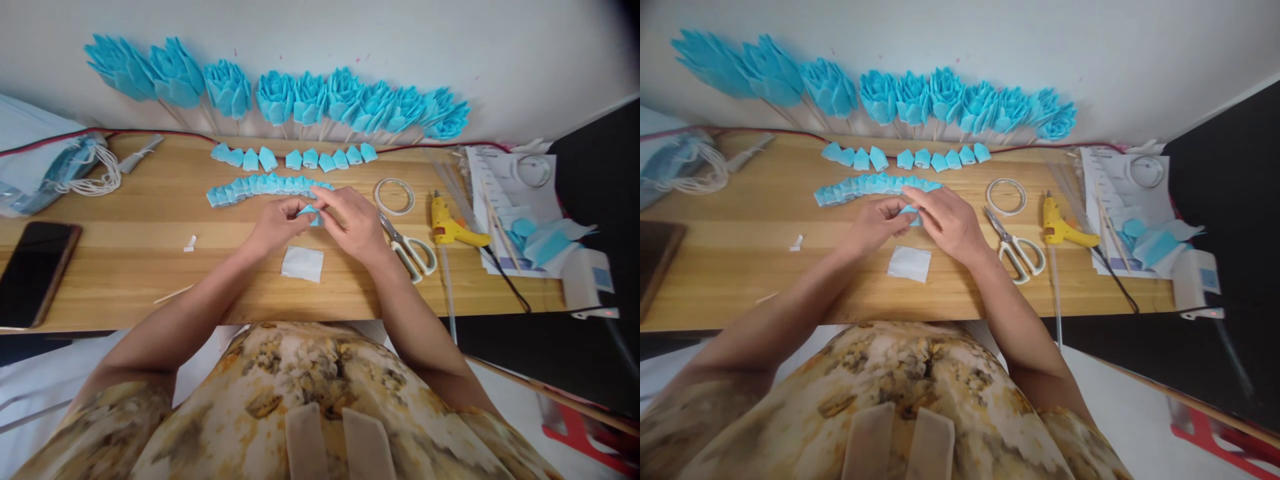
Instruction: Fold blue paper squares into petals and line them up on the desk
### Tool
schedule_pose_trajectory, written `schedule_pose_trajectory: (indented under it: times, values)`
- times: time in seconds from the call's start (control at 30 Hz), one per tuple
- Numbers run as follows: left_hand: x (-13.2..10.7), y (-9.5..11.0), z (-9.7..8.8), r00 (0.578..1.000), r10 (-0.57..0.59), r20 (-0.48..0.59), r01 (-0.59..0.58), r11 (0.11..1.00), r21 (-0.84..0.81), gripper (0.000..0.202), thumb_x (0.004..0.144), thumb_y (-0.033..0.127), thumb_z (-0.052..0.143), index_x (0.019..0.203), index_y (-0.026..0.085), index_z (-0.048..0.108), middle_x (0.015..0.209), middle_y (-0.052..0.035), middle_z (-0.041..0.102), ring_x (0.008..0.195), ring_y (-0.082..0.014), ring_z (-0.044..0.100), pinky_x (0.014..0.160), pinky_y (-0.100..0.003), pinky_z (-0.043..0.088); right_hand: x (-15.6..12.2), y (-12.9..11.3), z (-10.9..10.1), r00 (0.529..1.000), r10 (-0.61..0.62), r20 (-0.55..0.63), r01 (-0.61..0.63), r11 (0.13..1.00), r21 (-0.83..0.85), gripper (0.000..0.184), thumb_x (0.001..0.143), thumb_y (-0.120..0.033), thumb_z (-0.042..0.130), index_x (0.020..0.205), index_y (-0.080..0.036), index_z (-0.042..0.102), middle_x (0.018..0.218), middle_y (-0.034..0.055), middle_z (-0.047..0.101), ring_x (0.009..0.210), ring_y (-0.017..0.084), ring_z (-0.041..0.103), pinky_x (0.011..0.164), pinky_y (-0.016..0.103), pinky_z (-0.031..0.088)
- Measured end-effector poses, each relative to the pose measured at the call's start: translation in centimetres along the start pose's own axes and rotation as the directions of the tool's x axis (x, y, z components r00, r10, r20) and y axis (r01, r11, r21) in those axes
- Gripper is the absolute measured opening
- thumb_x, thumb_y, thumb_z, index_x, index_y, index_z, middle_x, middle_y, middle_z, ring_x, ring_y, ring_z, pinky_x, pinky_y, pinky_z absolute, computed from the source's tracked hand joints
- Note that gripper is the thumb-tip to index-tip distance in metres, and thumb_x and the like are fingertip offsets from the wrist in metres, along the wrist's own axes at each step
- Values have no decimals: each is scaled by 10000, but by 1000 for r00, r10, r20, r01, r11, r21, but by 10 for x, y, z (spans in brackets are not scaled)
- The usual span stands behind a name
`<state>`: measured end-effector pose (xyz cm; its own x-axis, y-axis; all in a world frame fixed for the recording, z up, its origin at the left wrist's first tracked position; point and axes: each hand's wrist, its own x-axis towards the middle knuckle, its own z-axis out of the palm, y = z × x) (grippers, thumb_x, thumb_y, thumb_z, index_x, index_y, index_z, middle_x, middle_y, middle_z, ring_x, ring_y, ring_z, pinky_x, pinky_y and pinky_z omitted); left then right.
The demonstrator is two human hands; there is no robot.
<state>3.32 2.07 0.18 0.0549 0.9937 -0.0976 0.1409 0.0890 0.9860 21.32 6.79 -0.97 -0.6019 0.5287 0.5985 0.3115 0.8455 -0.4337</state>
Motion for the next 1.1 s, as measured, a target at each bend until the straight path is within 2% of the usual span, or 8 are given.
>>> schedule_pose_trajectory:
  times: [0.4,0.57,0.8,0.87,0.97,1.1]
  values:
    - [2,-6,-1,999,29,-31,-31,997,-66,236,833,317,698,690,180,570,587,52,523,529,-67,447,542,-211,377,0,4,2,997,-76,-12,75,997,-34,526,990,-130,464,1477,-323,507,1080,18,767,988,191,699,927,419,555]
    - [3,-10,-1,999,16,-42,-22,988,-151,184,822,295,710,736,167,610,594,45,540,528,-63,461,538,-203,386,0,4,2,999,-21,28,22,999,-34,543,983,-125,453,1486,-323,507,1111,26,765,1028,199,694,972,439,548]
    - [3,-13,0,999,-4,-48,-6,977,-211,343,745,456,804,733,169,616,596,33,575,525,-70,494,533,-215,416,0,3,2,1000,-6,13,7,999,-37,510,982,-137,456,1455,-308,539,1117,24,772,1040,201,698,981,439,550]
    - [4,-13,0,998,3,-59,-15,978,-209,339,744,449,802,711,172,610,579,38,558,520,-70,486,529,-215,410,-1,0,2,1000,29,13,-29,1000,4,500,983,-154,455,1447,-316,550,1123,20,770,1057,204,694,1007,451,543]
    - [4,-13,0,997,20,-78,-36,977,-210,274,762,386,773,704,175,609,562,42,547,512,-70,474,527,-215,403,-2,-3,0,988,153,0,-152,981,119,475,991,-213,465,1445,-320,555,1161,24,758,1112,211,683,1057,463,525]
    - [4,-14,-1,995,40,-93,-60,974,-217,218,783,333,733,703,174,606,564,36,565,508,-68,474,530,-213,403,-3,-1,-1,939,345,-7,-319,876,361,452,980,-326,533,1429,-297,572,1245,49,721,1124,205,676,1025,414,547]
